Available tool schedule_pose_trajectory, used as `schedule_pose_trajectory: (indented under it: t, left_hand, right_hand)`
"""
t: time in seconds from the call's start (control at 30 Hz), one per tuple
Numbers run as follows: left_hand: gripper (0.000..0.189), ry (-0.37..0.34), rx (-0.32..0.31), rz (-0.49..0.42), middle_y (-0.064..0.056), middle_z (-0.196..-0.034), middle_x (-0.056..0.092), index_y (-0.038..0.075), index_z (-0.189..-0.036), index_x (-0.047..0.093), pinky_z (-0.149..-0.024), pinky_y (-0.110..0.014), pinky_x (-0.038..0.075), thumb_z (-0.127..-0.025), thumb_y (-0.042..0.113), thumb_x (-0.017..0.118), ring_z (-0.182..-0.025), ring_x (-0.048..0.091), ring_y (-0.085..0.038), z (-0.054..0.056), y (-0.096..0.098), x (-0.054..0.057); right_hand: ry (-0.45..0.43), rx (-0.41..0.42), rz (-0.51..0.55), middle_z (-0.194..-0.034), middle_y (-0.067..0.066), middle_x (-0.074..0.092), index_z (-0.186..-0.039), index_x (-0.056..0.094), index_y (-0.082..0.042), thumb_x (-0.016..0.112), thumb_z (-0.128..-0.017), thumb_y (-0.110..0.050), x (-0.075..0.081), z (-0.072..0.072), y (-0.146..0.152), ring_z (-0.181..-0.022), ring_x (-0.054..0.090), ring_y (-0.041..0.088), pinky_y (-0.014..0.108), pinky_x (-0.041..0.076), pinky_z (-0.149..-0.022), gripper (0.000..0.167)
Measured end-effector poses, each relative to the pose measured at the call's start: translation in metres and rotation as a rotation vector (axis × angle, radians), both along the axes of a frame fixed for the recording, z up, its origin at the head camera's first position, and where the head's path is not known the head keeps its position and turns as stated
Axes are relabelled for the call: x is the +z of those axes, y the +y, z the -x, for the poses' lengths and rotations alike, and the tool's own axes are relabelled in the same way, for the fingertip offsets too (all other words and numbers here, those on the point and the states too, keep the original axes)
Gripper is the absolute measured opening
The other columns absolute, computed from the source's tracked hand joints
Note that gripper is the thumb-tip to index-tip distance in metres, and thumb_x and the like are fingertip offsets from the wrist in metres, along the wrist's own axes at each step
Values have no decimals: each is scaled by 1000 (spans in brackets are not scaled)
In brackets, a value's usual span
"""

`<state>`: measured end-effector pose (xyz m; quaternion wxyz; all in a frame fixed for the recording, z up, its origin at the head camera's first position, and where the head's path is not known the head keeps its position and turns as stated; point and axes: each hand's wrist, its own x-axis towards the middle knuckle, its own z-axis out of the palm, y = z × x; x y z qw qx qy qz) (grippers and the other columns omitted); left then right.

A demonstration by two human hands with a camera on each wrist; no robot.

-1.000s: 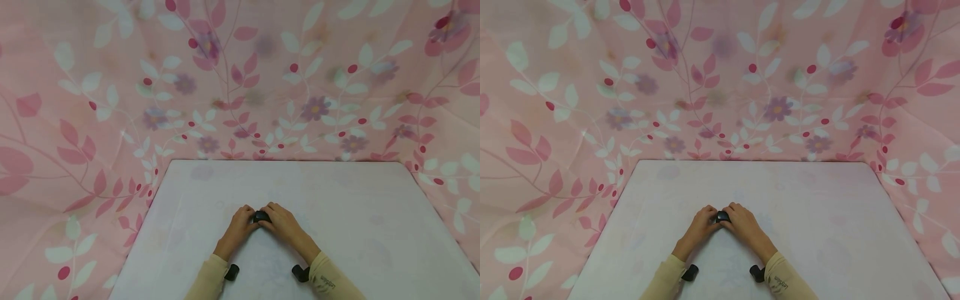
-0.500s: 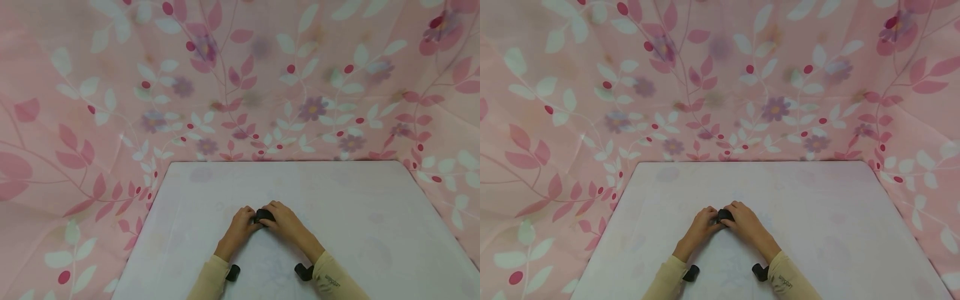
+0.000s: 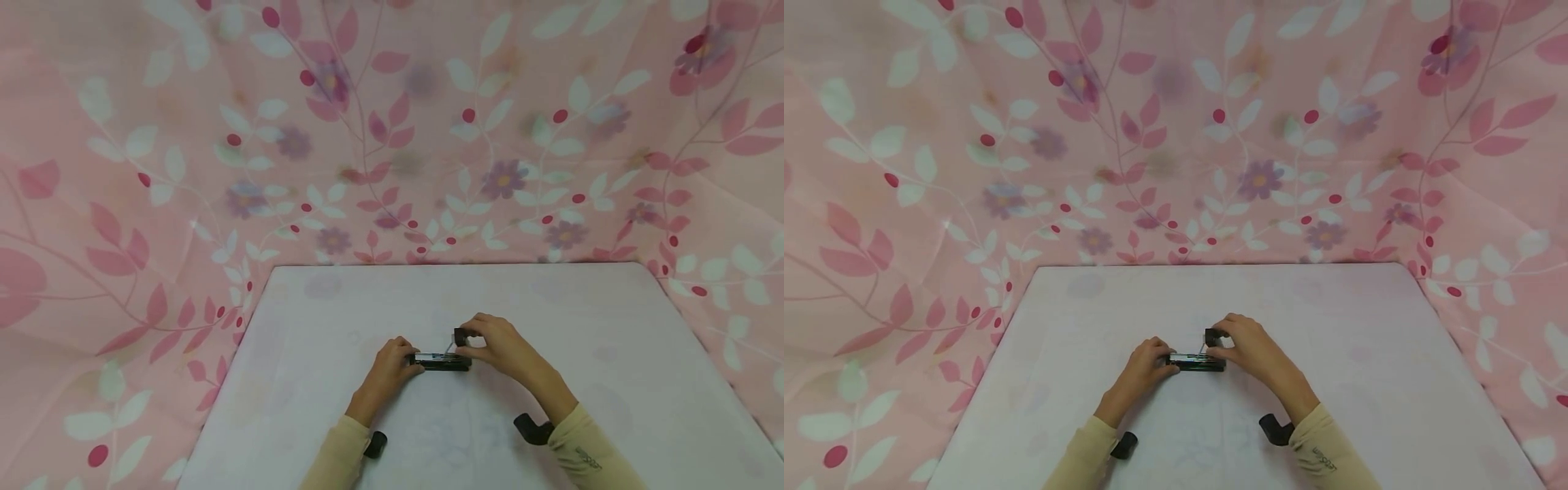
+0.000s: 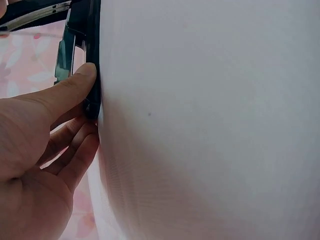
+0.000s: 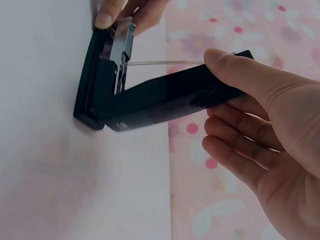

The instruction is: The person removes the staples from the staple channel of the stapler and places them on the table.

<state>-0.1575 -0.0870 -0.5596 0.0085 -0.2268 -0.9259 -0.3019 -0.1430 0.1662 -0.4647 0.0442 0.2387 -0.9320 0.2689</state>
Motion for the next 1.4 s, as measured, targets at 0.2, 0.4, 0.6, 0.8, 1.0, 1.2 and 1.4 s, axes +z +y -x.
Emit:
schedule_pose_trajectory:
  t: [0.2,0.4,0.6,0.8,1.0,1.2,1.4]
  left_hand:
    - [31,8,-1,9,-1,-99,65,7,-103,75,-78,-27,46,-79,24,82,-90,56,-15,0,1,1]
    - [31,22,-15,11,-2,-99,65,7,-102,75,-77,-26,46,-78,25,82,-90,57,-15,3,-2,0]
    - [31,5,-13,5,-1,-99,65,8,-103,75,-77,-26,46,-78,25,83,-89,56,-15,3,-4,0]
    - [33,-19,-19,-7,-1,-101,65,9,-106,75,-79,-27,46,-80,27,81,-92,56,-14,5,-1,-1]
    - [34,-37,-10,-11,0,-102,64,9,-107,75,-82,-28,47,-80,28,81,-94,56,-14,4,0,-4]
    - [34,-47,-5,-4,0,-103,64,10,-108,74,-82,-28,47,-80,28,81,-94,55,-14,3,-2,-4]
    - [34,-37,-2,-12,-1,-103,65,9,-107,74,-82,-29,47,-80,28,81,-94,56,-14,3,-3,-4]
  right_hand:
    - [1,-39,-26,-88,-6,66,-102,73,-11,82,-78,-29,1,-4,24,-85,63,14,34,52,-75,31]
    - [0,-69,-41,-84,-8,65,-97,73,-10,85,-74,-26,-4,-8,52,-79,60,9,31,50,-71,30]
    - [-57,-103,-34,-85,-6,66,-100,73,-7,85,-74,-24,-17,-10,70,-81,63,14,36,52,-73,33]
    - [-71,-124,-27,-86,-4,67,-100,73,-5,85,-74,-21,-30,-13,84,-82,66,19,38,54,-73,33]
    - [-76,-147,-21,-86,-4,68,-98,74,-7,86,-73,-22,-41,-17,90,-80,65,16,35,53,-71,31]
    - [-98,-158,-15,-85,-5,68,-98,74,-6,86,-73,-22,-52,-17,92,-81,65,15,34,54,-72,32]
    - [-99,-149,-18,-87,-5,69,-99,74,-7,85,-74,-23,-56,-16,94,-83,67,15,35,55,-74,32]
